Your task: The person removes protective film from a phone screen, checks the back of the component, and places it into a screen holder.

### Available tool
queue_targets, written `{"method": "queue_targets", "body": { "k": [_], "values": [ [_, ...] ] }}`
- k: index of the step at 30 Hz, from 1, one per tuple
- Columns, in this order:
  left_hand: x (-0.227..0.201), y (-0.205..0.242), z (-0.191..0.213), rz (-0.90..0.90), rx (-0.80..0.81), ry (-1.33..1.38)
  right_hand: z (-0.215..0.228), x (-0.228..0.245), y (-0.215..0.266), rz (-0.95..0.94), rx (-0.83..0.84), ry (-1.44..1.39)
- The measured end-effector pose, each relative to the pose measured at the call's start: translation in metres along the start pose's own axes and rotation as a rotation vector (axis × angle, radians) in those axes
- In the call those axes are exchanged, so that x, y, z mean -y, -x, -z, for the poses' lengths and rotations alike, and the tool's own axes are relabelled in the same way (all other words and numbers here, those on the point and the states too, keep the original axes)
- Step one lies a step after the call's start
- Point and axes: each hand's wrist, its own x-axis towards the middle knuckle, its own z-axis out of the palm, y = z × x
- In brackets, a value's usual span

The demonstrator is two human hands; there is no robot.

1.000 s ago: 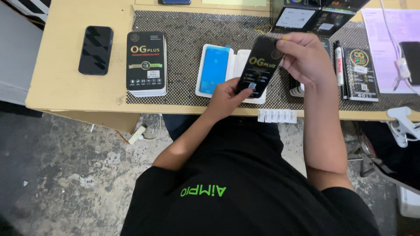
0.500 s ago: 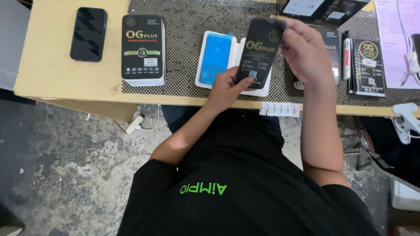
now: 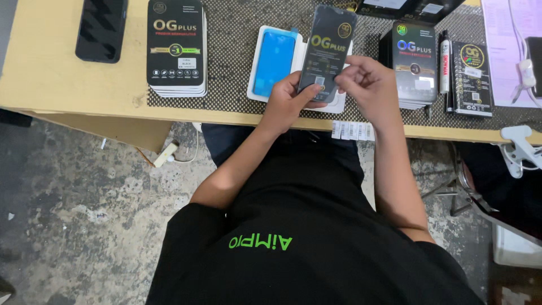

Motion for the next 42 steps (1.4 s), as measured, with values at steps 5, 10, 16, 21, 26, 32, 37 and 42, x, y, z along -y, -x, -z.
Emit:
{"method": "queue_targets", "body": {
  "k": [5, 10, 16, 21, 26, 32, 37, 42],
  "values": [
    [0.000, 0.001, -0.001, -0.029, 0.021, 0.022, -0.005, 0.003, 0.011, 0.025, 0.069, 0.049],
    [0.012, -0.002, -0.003, -0.118, -0.037, 0.145, -0.006, -0.007, 0.014, 0.099, 0.056, -0.023],
    [0.012, -0.001, -0.001, -0.119, -0.022, 0.160, -0.001, -0.002, 0.011, 0.034, 0.086, -0.128],
    [-0.001, 0.002, -0.001, -0.003, 0.116, -0.060, 0.011, 0.032, -0.008, 0.082, -0.098, 0.033],
    [0.001, 0.004, 0.002, -0.042, 0.249, -0.101, 0.032, 0.040, -0.023, -0.056, -0.221, 0.018],
    [-0.003, 0.002, 0.002, -0.040, 0.273, -0.116, 0.037, 0.032, -0.033, -0.018, -0.165, -0.053],
    [-0.013, 0.007, 0.000, 0.038, 0.258, -0.186, 0.044, 0.018, -0.034, -0.063, -0.172, -0.133],
    [-0.014, 0.007, 0.000, 0.009, 0.231, -0.307, 0.047, 0.021, -0.026, 0.111, -0.199, -0.022]
  ]
}}
